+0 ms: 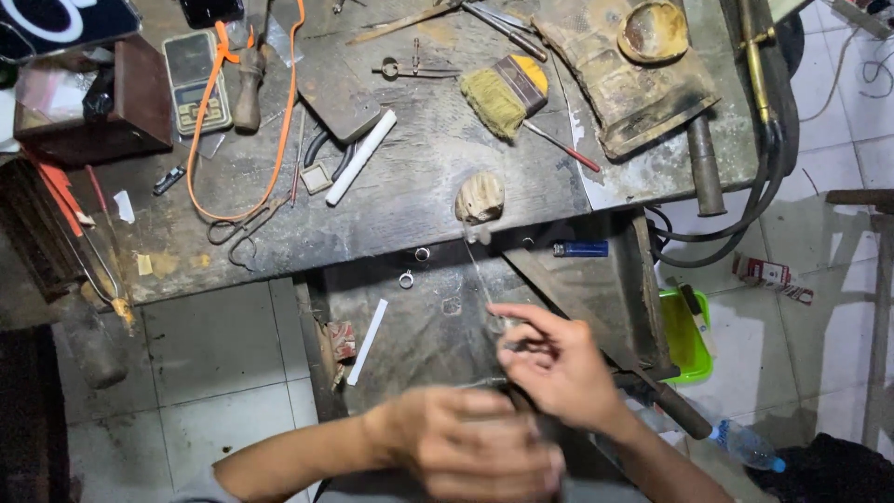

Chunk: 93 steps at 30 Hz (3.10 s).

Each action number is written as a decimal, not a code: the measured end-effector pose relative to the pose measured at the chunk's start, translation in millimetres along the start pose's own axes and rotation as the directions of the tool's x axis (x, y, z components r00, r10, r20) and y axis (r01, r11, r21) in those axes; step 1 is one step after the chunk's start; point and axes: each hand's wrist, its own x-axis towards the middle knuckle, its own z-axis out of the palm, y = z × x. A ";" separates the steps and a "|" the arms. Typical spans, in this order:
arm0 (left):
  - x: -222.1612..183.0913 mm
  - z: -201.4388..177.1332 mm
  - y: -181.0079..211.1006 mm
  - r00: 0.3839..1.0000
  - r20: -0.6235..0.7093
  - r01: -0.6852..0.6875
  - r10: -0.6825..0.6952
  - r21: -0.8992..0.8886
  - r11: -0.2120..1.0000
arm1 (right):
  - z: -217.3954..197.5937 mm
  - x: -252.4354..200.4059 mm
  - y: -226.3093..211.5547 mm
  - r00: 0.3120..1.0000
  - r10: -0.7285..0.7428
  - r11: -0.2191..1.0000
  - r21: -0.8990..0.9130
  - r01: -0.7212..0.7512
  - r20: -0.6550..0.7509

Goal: A person uses various tools including a file, brush, and rotary tool to finish and polish a small jewelry component at a workbench.

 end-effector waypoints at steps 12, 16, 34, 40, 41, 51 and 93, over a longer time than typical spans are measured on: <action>-70.8 41.9 52.9 0.997 -0.002 0.081 -0.083 -0.178 0.981 | 47.9 46.2 29.3 0.978 0.179 0.933 0.295 -0.204 0.110; -72.1 44.8 55.5 0.990 -0.005 0.136 -0.139 -0.168 0.976 | 42.3 70.9 4.5 0.982 0.184 0.965 0.200 -0.172 -0.043; -81.4 47.8 54.5 0.962 0.158 0.222 -0.222 0.018 0.975 | 39.4 91.7 16.4 0.968 0.252 0.890 0.393 -0.231 -0.003; -80.6 53.6 48.0 0.991 0.086 0.103 -0.098 -0.050 0.993 | 37.6 93.3 11.0 0.956 0.294 0.894 0.351 -0.278 0.010; -80.8 50.8 50.3 0.991 0.087 0.102 -0.097 -0.054 0.993 | 38.3 92.1 12.3 0.955 0.295 0.893 0.353 -0.279 0.008; -91.3 50.1 55.1 0.968 0.190 0.165 -0.163 0.001 0.986 | 28.4 80.2 13.9 0.932 -0.136 0.990 -0.087 0.113 -0.335; -160.3 72.8 84.9 0.894 0.397 0.159 -0.207 0.150 0.976 | 49.8 120.4 49.7 0.756 -0.637 0.731 -0.427 0.532 -0.149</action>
